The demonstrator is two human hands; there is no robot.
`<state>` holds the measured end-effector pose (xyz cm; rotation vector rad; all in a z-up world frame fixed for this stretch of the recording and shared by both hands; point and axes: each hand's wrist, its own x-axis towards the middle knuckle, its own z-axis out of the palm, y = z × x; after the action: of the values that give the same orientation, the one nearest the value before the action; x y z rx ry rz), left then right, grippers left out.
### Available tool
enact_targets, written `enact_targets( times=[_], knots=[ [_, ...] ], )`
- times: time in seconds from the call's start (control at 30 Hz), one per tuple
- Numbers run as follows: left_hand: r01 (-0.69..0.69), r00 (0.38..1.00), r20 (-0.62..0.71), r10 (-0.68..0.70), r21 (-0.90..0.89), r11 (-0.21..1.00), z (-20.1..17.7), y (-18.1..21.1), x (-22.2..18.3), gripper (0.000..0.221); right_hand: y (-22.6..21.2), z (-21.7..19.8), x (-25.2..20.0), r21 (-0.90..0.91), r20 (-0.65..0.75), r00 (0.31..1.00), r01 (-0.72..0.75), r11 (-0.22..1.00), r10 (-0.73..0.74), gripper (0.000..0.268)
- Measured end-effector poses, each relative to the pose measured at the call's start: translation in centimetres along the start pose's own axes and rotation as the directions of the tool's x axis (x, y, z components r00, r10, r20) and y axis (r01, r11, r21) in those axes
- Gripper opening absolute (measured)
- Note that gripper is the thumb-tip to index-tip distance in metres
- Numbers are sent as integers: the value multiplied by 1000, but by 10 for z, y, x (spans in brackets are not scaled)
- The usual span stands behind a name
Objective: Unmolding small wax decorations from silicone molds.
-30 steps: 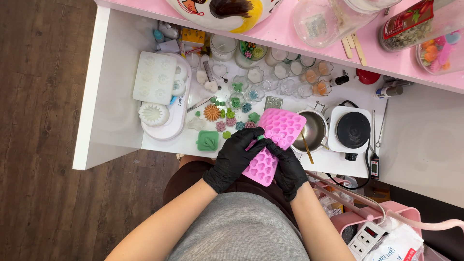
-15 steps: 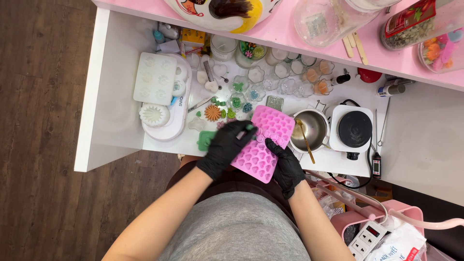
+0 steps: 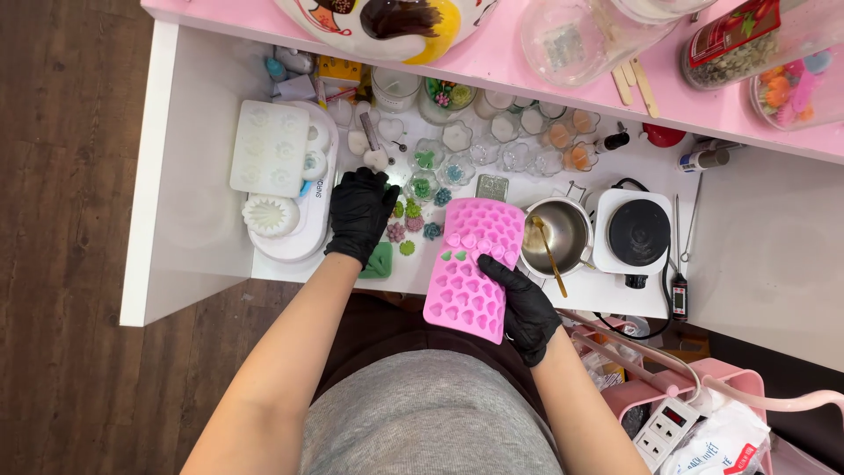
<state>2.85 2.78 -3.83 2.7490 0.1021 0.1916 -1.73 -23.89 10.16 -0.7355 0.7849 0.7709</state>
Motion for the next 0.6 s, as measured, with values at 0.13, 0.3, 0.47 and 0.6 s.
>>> enact_targets(
  times=[0.13,0.3,0.47,0.6],
  knots=[
    [-83,979,-201,26,-283,955,-53,37,-7,32,-5,12,-7,-127,-47,995,83,988,-90,48],
    [-169,985,-119,121,-633,755,-118,97,-39,33,-5,4,-2,-161,-10,987,156,975,-160,44],
    [-55,988,52,144,-756,652,-106,107,-50,44,0,-7,14,-173,-41,973,215,961,-225,43],
    [-126,987,-13,162,-691,712,-92,101,-55,40,0,6,13,-158,-65,976,196,968,-208,43]
  ],
)
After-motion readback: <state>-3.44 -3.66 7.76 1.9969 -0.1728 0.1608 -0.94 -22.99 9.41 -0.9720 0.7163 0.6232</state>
